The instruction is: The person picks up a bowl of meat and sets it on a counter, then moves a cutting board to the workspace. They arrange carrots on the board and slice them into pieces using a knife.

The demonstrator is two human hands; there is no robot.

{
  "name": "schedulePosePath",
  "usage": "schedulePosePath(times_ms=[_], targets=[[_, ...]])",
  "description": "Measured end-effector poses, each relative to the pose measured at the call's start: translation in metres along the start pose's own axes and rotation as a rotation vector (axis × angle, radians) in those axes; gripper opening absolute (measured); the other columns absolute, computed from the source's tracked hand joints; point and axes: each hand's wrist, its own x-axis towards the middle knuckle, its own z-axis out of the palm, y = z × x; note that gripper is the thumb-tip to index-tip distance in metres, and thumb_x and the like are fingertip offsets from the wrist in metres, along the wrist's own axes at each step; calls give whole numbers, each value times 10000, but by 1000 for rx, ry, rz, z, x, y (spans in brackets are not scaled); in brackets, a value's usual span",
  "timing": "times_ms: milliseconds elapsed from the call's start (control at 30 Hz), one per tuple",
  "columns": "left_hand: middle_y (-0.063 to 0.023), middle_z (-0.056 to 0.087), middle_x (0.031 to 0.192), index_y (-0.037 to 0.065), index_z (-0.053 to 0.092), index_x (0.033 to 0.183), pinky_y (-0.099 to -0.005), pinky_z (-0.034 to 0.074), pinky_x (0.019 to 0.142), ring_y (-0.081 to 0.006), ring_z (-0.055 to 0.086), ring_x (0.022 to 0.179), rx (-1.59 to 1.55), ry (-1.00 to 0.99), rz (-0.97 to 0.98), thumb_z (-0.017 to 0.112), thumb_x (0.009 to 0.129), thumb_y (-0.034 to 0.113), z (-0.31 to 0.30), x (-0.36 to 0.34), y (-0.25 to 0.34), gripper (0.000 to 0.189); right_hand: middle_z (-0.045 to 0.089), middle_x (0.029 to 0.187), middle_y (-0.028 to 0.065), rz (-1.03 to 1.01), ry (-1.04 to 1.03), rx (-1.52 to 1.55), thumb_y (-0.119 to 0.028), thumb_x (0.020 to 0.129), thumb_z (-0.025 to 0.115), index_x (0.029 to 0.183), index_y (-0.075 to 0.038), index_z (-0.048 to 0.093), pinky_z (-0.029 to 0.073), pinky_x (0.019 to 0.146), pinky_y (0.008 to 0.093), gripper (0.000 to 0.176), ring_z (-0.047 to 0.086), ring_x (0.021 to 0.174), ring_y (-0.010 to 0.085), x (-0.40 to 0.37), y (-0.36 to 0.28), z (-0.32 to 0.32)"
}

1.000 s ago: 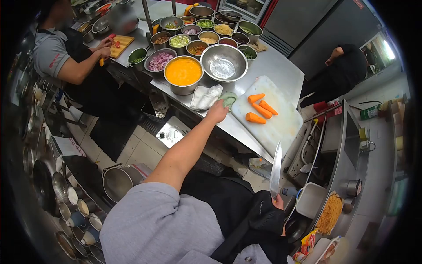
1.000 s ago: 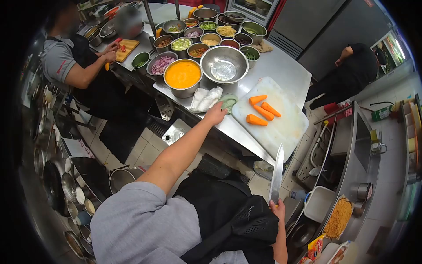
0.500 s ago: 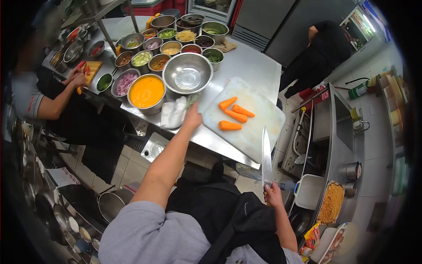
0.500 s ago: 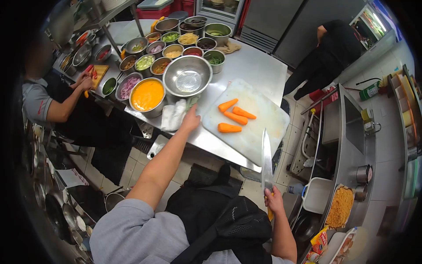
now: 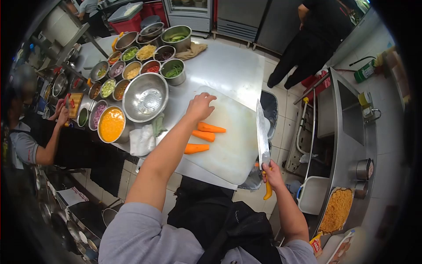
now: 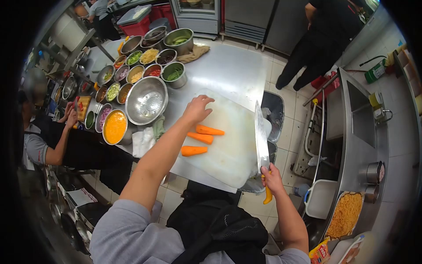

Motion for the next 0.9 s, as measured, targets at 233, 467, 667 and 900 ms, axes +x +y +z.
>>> schedulePosePath(times_ms=[233, 467, 667, 900], targets=[[-93, 370, 1604, 303, 503, 1479, -751, 245, 1160, -355, 215, 1541, 196, -245, -82, 816, 820, 419, 39, 79, 48, 739, 531, 681, 8, 52, 6, -80, -218, 1018, 636, 1008, -55, 561, 422, 435, 273, 180, 492, 476, 105, -45, 25, -68], [-70, 422, 1563, 301, 518, 1462, -772, 238, 1147, -338, 227, 1529, 250, -284, -156, 864, 745, 479, 43, 54, 48, 816, 556, 718, 27, 183, 129, -38, -240, 1014, 640, 1012, -70, 562, 443, 431, 272, 187, 520, 476, 117, -93, 73, -97], [-68, 449, 1524, 286, 544, 1445, -783, 232, 1139, -318, 281, 1493, 222, -230, -188, 868, 728, 504, 37, 8, 41, 817, 554, 715, 24, 105, 100, -99, -241, 1010, 648, 1034, -61, 580, 429, 422, 272, 194, 516, 471, 115, -99, 86, -103], [-145, 436, 1526, 244, 533, 1452, -660, 324, 1136, -371, 357, 1451, -24, 143, -48, 795, 845, 392, 32, -54, -8, 678, 546, 733, 9, 11, 88, -143, -239, 1016, 644, 1009, -68, 559, 418, 418, 255, 191, 507, 474, 92, -97, 66, -89]])
